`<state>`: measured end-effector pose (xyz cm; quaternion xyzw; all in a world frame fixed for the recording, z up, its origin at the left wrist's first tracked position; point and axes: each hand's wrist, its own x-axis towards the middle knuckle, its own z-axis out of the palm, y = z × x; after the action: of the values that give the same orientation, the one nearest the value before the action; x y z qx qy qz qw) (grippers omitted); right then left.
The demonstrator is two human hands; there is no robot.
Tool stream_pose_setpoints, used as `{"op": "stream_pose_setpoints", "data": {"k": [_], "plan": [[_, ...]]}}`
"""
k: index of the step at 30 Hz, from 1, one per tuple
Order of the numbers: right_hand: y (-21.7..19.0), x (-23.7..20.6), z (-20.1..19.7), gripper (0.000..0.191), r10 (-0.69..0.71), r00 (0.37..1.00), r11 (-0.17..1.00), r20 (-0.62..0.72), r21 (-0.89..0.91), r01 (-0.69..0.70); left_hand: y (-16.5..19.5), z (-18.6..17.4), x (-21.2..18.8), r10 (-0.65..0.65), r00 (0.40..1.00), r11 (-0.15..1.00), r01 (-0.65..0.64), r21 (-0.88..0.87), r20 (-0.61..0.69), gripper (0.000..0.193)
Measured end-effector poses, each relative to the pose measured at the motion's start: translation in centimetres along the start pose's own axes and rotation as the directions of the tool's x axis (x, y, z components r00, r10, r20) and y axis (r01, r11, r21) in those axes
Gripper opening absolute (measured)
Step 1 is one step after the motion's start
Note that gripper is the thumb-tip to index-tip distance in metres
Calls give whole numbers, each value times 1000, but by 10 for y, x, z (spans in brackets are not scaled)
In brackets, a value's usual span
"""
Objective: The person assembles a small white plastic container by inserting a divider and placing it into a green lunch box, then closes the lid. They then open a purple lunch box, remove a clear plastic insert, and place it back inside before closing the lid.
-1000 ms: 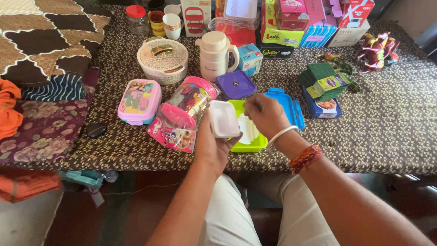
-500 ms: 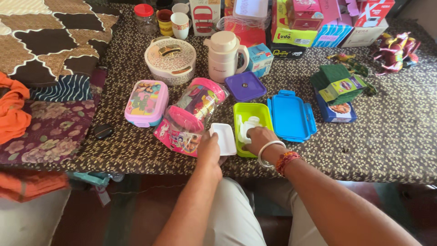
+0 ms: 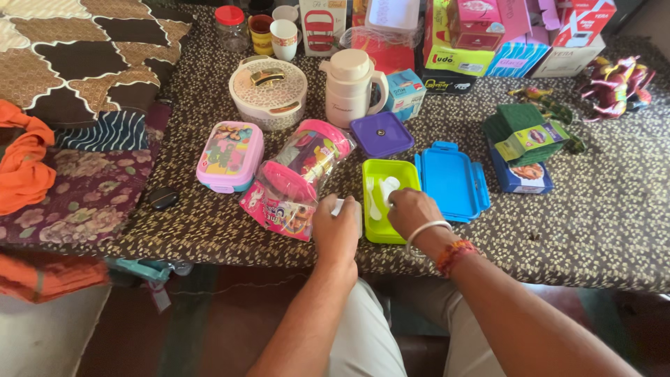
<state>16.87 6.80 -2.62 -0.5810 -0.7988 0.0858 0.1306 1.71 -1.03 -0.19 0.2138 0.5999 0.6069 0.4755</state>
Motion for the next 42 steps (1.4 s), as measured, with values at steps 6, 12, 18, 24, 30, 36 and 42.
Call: {"op": "stream_pose_setpoints", "data": {"k": [6,12,18,24,30,36,42], "plan": [[20,-8,-23,22,256,938,922,-234,351,-164,7,9,-8,-13,986,985,42,-170,168,43],[25,-30,-44,31,214,938,10,274,959,-283,13,5,-4,-68,955,961,140,-236,290,42],[8,-31,-59,33,192,954,148,232,954,-262,24,-2,-8,-93,832,750,420,-511,547,43],[-45,-49,-61,38,-229,856,940,-464,122,318,18,9,-14,112,787,744,338,-576,607,40],[-96,-89,-64,72,-447,839,877,-310,32,479,13,-3,0,-92,826,721,440,-535,556,40],[-86,-61,-89,87,-449,879,892,-160,-125,433,-9,0,18,36,852,757,319,-570,523,29],[-55,-38,-86,119,-130,991,989,-1,67,130,10,-1,1,168,802,806,224,-549,574,41]]}}
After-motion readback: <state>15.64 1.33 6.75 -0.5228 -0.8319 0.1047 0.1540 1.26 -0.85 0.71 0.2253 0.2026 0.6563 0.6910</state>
